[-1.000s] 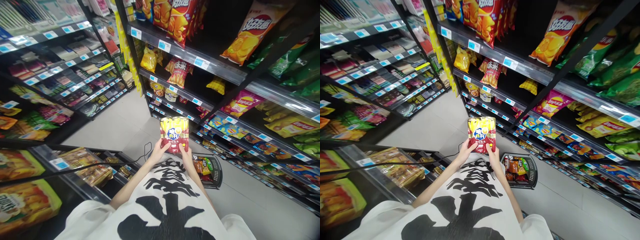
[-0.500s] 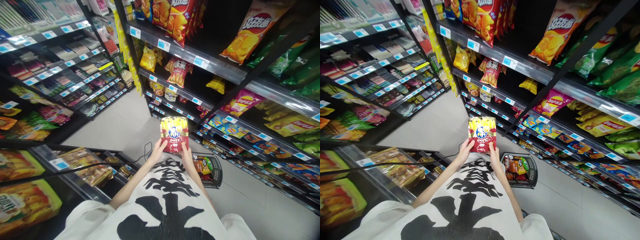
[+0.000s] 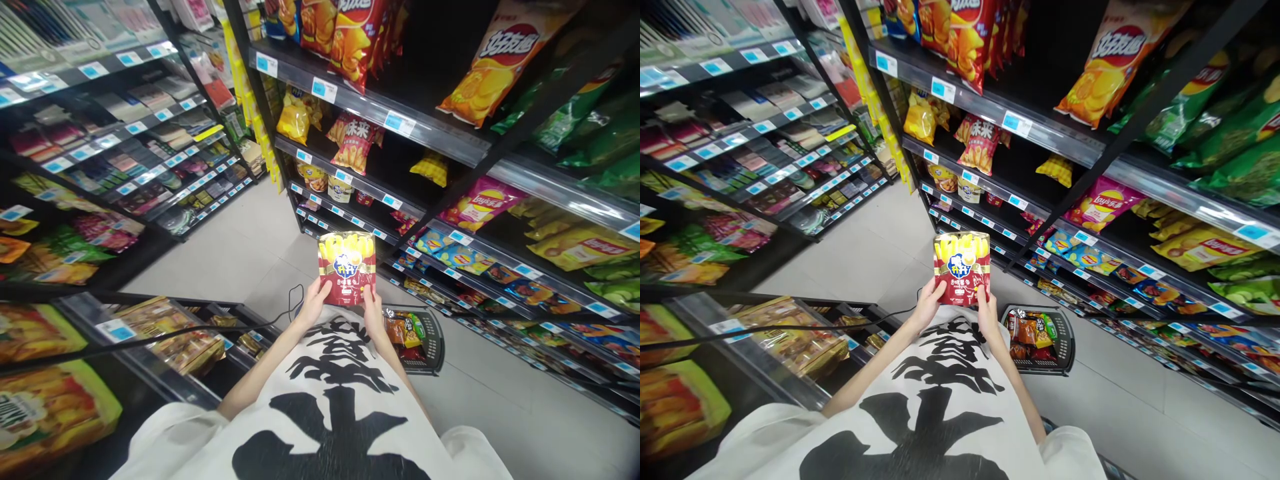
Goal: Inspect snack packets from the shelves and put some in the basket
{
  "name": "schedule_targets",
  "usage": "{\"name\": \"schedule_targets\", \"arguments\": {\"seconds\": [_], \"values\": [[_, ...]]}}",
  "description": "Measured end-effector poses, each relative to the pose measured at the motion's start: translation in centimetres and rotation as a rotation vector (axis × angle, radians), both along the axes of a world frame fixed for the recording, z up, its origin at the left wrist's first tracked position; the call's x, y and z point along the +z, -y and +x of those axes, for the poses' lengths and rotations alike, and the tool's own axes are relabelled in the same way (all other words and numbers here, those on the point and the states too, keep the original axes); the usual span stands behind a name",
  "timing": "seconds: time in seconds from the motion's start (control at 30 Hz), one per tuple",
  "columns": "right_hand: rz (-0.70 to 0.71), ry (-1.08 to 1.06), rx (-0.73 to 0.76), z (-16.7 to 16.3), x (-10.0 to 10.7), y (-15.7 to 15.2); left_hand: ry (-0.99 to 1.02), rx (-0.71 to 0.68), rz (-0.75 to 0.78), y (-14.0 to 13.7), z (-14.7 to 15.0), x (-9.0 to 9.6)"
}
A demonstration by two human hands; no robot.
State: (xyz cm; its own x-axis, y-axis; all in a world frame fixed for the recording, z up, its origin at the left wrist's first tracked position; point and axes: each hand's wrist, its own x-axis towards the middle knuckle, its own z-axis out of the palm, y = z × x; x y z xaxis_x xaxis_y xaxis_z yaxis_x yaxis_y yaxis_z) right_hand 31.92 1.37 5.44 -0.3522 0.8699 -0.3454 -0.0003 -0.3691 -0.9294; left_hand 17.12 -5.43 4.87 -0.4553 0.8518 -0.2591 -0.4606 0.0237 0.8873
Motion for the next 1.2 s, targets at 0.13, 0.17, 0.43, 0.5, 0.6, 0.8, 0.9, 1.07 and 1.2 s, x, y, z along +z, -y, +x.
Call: {"name": "schedule_targets", "arguments": {"seconds": [0.13, 0.17, 0.43, 0.5, 0.6, 0.8, 0.9, 1.07, 1.2], "values": [[0.039, 0.026, 0.004, 0.3, -0.1, 0.0, 0.005, 0.011, -0.001, 0.0, 0.0, 0.1], [0.032, 0.012, 0.010, 0.4, -0.1, -0.1, 0.002, 0.008, -0.006, 0.0, 0.0, 0.1], [0.000, -0.048, -0.002, 0.3, -0.6, -0.4, -0.035, -0.010, -0.024, 0.1, 0.0, 0.2], [0.054, -0.033, -0.010, 0.3, -0.4, -0.6, -0.062, 0.004, -0.017, 0.0, -0.2, 0.2], [0.173, -0.011, -0.003, 0.5, 0.2, -0.9, -0.124, 0.029, -0.008, 0.1, -0.4, 0.6], [0.248, 0.016, 0.038, 0.7, 1.4, -0.5, -0.159, -0.040, -0.029, 0.5, -0.2, 1.5], [0.254, 0.059, 0.027, 0.6, 1.6, -0.2, -0.214, -0.070, -0.045, 0.6, -0.1, 1.7], [0.261, 0.036, 0.021, 0.4, 1.6, -0.2, -0.290, -0.058, -0.051, 0.6, 0.0, 1.5], [0.247, 0.012, 0.016, 0.4, 1.4, -0.2, -0.283, -0.065, -0.047, 0.5, 0.0, 1.3]]}}
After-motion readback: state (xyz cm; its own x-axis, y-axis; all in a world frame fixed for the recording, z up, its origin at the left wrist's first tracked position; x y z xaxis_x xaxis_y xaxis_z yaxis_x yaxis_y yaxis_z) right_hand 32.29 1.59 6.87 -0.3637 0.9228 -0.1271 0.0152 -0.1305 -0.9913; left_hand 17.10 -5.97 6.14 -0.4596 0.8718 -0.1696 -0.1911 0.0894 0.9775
